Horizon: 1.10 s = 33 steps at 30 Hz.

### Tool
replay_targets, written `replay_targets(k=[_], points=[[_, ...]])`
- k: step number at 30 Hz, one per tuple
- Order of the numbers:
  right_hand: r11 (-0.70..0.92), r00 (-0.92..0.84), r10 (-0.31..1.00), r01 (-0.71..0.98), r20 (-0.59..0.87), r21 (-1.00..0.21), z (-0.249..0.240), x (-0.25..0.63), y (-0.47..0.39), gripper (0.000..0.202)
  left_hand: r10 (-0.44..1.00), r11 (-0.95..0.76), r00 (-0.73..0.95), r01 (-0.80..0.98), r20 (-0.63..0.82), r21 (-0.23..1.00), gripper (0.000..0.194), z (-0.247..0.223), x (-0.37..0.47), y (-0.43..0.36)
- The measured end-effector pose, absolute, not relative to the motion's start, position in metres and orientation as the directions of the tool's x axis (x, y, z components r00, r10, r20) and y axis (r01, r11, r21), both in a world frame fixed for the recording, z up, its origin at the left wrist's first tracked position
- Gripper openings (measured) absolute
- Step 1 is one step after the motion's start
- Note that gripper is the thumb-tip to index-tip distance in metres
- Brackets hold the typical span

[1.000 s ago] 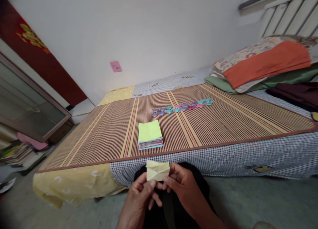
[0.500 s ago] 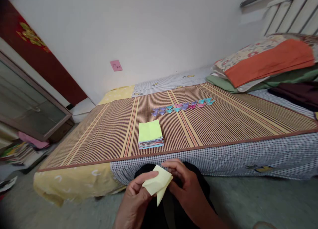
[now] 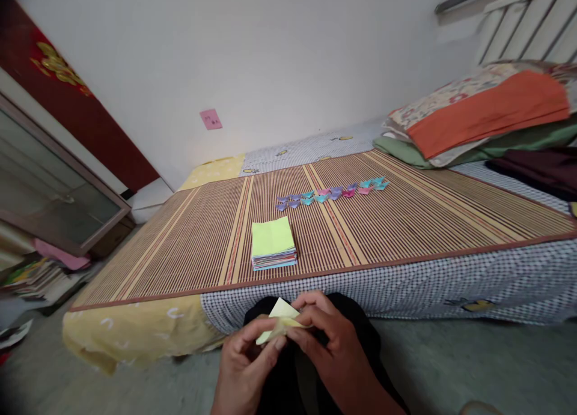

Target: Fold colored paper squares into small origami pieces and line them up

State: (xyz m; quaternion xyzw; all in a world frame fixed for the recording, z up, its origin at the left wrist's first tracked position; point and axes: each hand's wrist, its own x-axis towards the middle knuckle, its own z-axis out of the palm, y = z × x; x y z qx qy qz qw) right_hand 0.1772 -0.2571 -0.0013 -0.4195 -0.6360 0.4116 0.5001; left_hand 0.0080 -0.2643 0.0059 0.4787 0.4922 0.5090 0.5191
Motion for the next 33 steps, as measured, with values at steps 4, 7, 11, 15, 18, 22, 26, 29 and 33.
replay_targets(k=[4, 7, 11, 15, 18, 22, 26, 29, 33], points=[[0.223, -0.164, 0.963, 0.037, 0.214, -0.974, 0.0, 0.174, -0.256, 0.025, 0.998, -0.053, -0.017, 0.099, 0.055, 0.994, 0.027, 0.005, 0.012, -0.263], [0.165, -0.157, 0.973, -0.043, 0.169, -0.985, -0.001, 0.172, -0.254, 0.027, 0.998, -0.043, -0.033, 0.09, 0.046, 0.995, 0.032, 0.001, 0.014, -0.264], [0.171, -0.116, 0.976, -0.096, 0.182, -0.981, -0.004, 0.169, -0.254, 0.028, 0.995, -0.016, -0.101, -0.039, 0.012, 0.999, 0.026, -0.004, 0.02, -0.266], [0.224, -0.092, 0.969, -0.075, 0.231, -0.972, -0.004, 0.167, -0.256, 0.029, 0.992, 0.066, -0.096, -0.191, -0.085, 0.979, 0.05, -0.003, 0.021, -0.263], [0.231, -0.088, 0.968, -0.047, 0.235, -0.972, -0.003, 0.166, -0.256, 0.031, 0.991, 0.131, 0.031, -0.186, -0.127, 0.974, 0.034, 0.001, 0.018, -0.259], [0.239, -0.081, 0.968, -0.009, 0.239, -0.971, 0.0, 0.166, -0.257, 0.035, 0.989, 0.134, 0.081, -0.143, -0.123, 0.981, 0.028, 0.005, 0.019, -0.256], [0.251, -0.086, 0.964, -0.003, 0.25, -0.968, 0.0, 0.165, -0.259, 0.035, 0.991, 0.115, 0.087, -0.125, -0.105, 0.985, 0.034, 0.008, 0.023, -0.255], [0.274, -0.079, 0.96, 0.044, 0.27, -0.961, -0.001, 0.165, -0.26, 0.036, 0.99, 0.098, 0.115, -0.104, -0.086, 0.99, 0.035, 0.009, 0.022, -0.255], [0.26, -0.078, 0.964, 0.082, 0.253, -0.962, -0.003, 0.165, -0.259, 0.033, 0.994, 0.036, 0.107, -0.051, -0.031, 0.998, 0.035, 0.007, 0.02, -0.257]])
